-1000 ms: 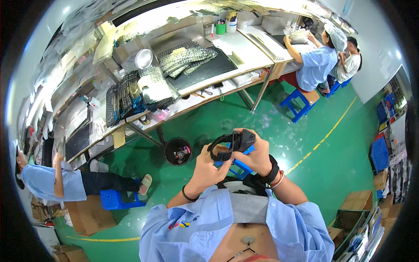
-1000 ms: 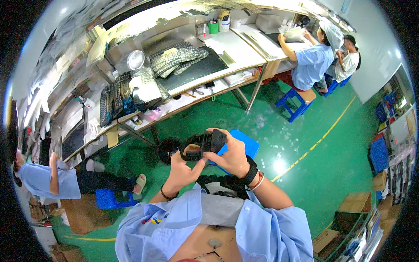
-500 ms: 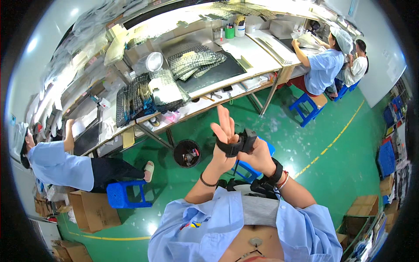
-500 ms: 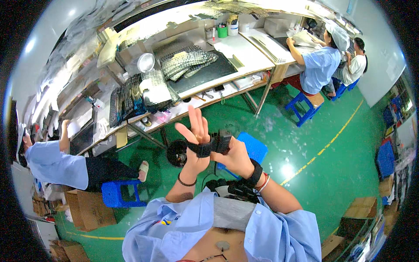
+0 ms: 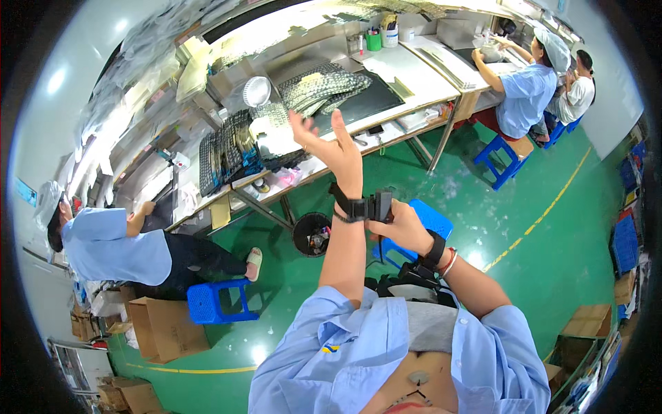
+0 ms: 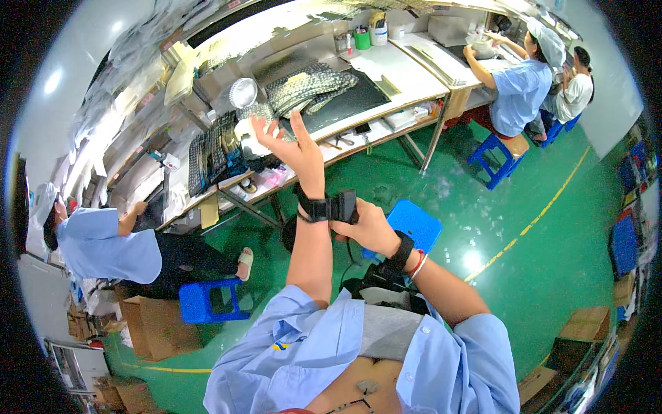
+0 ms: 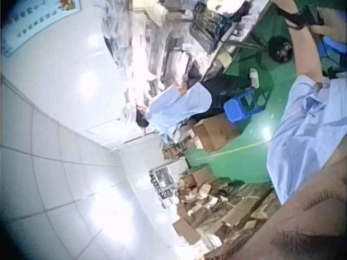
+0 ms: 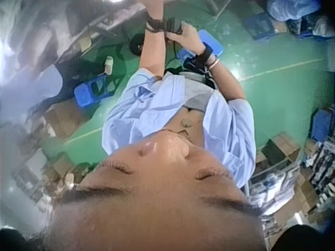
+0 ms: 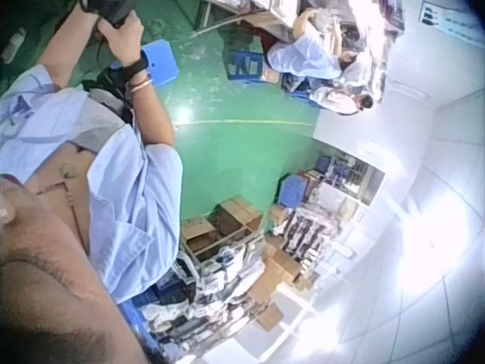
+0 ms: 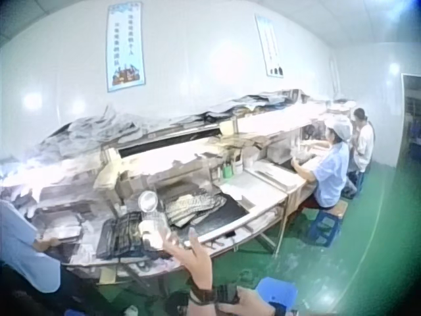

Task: Organizing and assembling keyboard components at a factory workbench.

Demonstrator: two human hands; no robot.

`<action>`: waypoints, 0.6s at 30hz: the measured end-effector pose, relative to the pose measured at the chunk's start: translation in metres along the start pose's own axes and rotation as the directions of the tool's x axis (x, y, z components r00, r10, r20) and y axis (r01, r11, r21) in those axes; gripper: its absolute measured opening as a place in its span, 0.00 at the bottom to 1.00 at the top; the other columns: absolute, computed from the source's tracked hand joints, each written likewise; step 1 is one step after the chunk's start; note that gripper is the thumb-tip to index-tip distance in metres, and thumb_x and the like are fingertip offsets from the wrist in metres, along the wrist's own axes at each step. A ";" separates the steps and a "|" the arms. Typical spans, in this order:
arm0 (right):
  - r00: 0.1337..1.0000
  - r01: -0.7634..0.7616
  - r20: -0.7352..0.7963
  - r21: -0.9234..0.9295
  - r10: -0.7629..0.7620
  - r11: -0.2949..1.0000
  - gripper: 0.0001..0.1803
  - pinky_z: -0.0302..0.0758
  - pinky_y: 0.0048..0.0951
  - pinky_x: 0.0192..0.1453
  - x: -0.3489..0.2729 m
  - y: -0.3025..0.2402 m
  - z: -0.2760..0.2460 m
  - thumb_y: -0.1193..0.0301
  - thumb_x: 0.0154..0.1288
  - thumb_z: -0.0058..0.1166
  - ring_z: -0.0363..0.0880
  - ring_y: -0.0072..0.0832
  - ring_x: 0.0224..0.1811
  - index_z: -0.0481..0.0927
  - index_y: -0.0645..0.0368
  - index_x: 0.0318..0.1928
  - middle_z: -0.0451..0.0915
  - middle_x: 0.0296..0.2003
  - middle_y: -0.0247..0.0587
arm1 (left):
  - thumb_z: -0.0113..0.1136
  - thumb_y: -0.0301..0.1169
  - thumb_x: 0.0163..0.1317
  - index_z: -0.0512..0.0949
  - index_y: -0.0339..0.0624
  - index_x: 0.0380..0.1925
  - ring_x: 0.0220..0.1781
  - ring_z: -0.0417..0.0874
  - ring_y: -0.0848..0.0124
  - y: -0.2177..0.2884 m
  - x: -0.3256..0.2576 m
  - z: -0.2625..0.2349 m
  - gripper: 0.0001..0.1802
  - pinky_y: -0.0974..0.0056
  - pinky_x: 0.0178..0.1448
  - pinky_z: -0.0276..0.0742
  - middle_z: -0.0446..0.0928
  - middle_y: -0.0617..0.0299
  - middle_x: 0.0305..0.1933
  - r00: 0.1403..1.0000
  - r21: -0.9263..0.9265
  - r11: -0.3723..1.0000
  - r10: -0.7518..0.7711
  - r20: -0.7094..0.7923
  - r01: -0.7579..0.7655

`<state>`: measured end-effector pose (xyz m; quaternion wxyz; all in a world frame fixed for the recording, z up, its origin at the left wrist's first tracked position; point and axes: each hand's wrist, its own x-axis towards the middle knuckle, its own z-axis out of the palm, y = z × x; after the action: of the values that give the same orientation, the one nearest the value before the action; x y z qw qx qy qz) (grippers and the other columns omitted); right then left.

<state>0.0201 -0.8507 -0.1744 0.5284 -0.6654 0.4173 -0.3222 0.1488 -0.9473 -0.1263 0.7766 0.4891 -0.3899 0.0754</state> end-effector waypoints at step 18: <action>0.685 -0.226 0.636 -0.281 0.357 0.933 0.24 0.69 0.30 0.58 -0.107 0.076 -0.071 0.64 0.66 0.52 0.74 0.33 0.51 0.69 0.59 0.60 0.76 0.52 0.46 | 0.57 0.28 0.61 0.75 0.41 0.49 0.47 0.77 0.71 -0.051 -0.061 -0.240 0.16 0.65 0.55 0.71 0.78 0.60 0.45 -0.173 0.310 0.831 -0.258 0.950 0.463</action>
<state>-0.1062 -0.7925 -0.2308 0.6258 -0.7059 0.3242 0.0697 0.2603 -0.7605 -0.2551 0.2750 0.4203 -0.6696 -0.5471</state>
